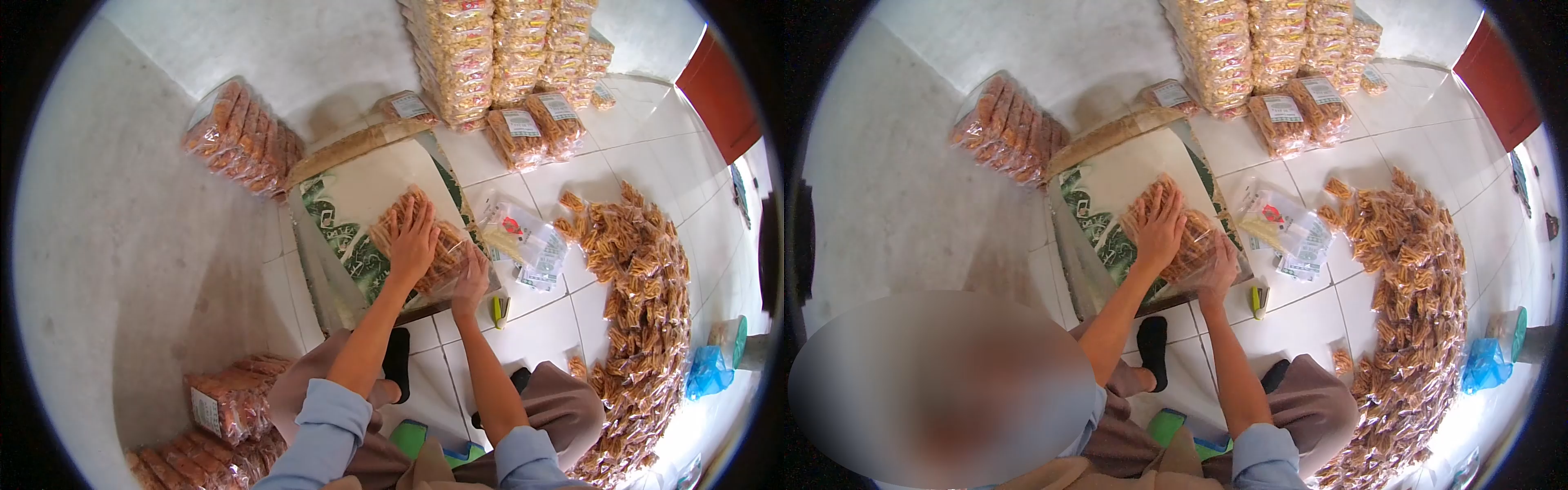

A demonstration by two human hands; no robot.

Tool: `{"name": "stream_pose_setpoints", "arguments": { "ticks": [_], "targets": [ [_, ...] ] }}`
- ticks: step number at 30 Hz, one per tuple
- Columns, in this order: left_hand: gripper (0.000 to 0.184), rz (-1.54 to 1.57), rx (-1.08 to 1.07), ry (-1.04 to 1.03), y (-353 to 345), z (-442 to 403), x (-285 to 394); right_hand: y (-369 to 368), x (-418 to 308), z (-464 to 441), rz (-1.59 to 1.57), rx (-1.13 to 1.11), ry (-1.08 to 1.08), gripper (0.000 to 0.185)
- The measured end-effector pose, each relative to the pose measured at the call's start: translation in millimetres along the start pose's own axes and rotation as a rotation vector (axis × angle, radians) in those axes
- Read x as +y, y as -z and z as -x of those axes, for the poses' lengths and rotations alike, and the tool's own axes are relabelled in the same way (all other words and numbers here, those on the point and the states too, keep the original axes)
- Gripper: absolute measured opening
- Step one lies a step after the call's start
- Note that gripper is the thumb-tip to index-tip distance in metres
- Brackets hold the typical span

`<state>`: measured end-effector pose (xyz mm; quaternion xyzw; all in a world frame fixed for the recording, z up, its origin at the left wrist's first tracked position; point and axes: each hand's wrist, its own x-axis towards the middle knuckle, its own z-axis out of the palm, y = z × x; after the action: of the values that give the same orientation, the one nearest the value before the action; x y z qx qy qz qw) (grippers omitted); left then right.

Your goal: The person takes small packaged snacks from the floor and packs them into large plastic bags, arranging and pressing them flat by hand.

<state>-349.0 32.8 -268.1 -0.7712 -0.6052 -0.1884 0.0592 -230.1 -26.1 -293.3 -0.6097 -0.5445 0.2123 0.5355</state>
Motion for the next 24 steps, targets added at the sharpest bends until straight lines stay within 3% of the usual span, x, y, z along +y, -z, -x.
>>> {"name": "stream_pose_setpoints", "arguments": {
  "ticks": [3,5,6,8,12,14,15,17,21,24],
  "targets": [
    [0.047,0.031,0.034,-0.018,1.2,-0.1,-0.2,-7.7,-1.3,-6.5,0.103,0.027,-0.109,0.037],
    [0.047,0.050,0.033,-0.013,0.9,-0.4,-0.1,-15.8,-2.3,-5.6,-0.244,0.193,-0.331,0.029],
    [0.047,0.054,0.038,-0.008,0.8,-0.5,0.0,-16.1,-0.5,-3.9,-0.244,0.195,-0.329,0.029],
    [0.047,0.056,0.041,-0.002,0.6,0.4,-0.9,-16.0,2.5,3.5,0.043,0.233,-0.520,0.023],
    [0.047,0.060,0.034,0.002,1.6,1.8,-1.1,-7.9,8.6,5.9,-0.041,0.113,-0.426,0.020],
    [0.047,0.057,0.022,0.009,2.2,2.0,-0.8,-5.4,16.8,10.8,0.057,0.082,-0.174,0.019],
    [0.047,0.053,0.016,0.009,2.3,2.4,-0.9,-6.7,24.7,12.9,0.057,0.083,-0.172,0.019],
    [0.047,0.050,0.013,0.008,1.8,2.5,-2.0,-10.2,40.5,13.9,-0.108,0.101,0.029,0.017],
    [0.046,0.041,0.023,-0.009,-0.3,2.7,-2.2,-0.6,27.6,-2.8,0.042,-0.069,-0.042,0.021],
    [0.045,0.057,0.008,-0.015,0.8,3.0,-4.2,-6.1,27.4,-3.9,-0.237,0.007,-0.140,0.022]
  ]
}}
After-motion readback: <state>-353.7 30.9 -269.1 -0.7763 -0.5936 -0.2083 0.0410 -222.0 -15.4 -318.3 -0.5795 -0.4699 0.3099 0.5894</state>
